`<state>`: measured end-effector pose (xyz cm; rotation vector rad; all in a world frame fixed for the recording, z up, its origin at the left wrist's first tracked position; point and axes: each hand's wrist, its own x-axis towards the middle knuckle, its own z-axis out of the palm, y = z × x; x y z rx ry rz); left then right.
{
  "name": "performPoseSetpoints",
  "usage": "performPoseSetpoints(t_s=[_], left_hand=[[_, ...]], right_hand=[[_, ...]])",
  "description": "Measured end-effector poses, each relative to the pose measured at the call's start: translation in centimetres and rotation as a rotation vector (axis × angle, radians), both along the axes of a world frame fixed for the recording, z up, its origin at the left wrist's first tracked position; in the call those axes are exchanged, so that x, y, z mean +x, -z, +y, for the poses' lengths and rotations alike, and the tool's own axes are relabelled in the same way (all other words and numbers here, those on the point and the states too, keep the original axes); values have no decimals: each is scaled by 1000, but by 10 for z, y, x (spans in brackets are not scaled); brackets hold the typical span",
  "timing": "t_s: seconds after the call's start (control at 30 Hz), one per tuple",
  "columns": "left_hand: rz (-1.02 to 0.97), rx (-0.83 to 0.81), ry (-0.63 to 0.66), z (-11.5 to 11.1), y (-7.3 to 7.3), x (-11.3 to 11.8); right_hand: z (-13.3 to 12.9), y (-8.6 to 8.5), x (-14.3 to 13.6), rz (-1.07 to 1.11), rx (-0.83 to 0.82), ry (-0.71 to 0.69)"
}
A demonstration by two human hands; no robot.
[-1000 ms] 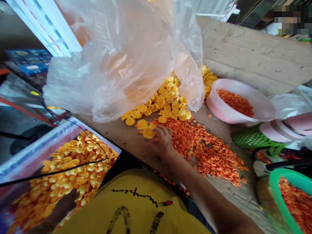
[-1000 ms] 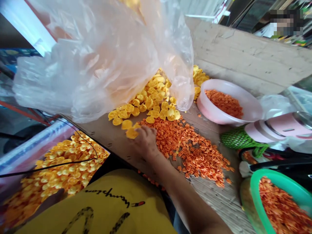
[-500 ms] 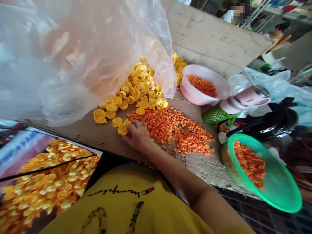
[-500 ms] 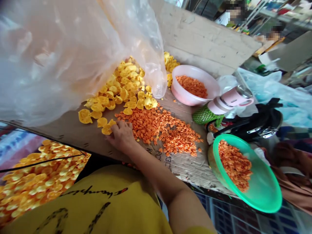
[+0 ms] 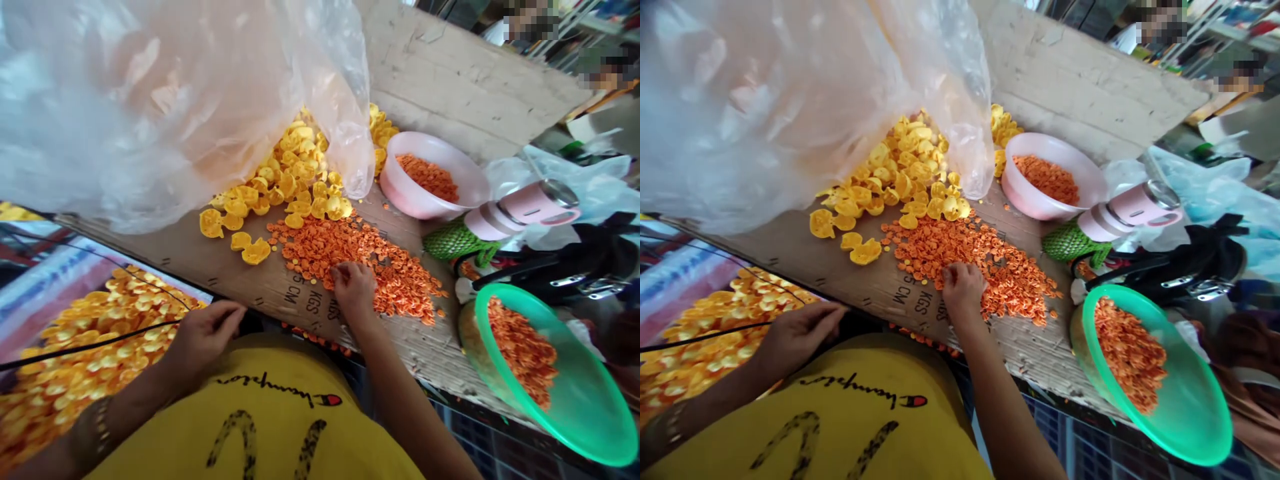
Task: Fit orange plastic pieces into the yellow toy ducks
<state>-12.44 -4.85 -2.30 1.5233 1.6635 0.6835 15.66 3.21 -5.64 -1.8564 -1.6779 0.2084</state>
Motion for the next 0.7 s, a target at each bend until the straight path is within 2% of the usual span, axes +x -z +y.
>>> performPoseSetpoints(t_s=[0.1,0.13,0.2,0.27,0.33,0.4,0.43,0.5,0.57,0.63,0.7], left_hand=[[243,494,-62,36,-6,27],[339,569,-52,49,-7,33],[512,579,-34,74,-3,39],[616,489,-12,94,6,38],[642,409,51,106,16,32],[598,396,118,110,19,28],[548,408,121,108,17,26],[369,421,35,100,6,27],[56,325,-89,86,-12,33],[-362,49,-114,74,-28,43],[-716,-353,-12,66,-37,55]], right_hand=[[3,-6,3,39,12,25],[2,-9,5,59,29,57],[-5,-15,2,182,44,59],[-12,-15,-11,416,-20,-78],[-13,-11,-27,609,-125,-252],[-5,-8,-36,666,-183,-296],[2,-8,-34,673,-182,-267],[15,-15,-24,712,-159,-179],[21,-31,-12,809,-113,-67],[18,-48,-10,946,-58,-9],[8,-62,-24,1060,-3,-35]])
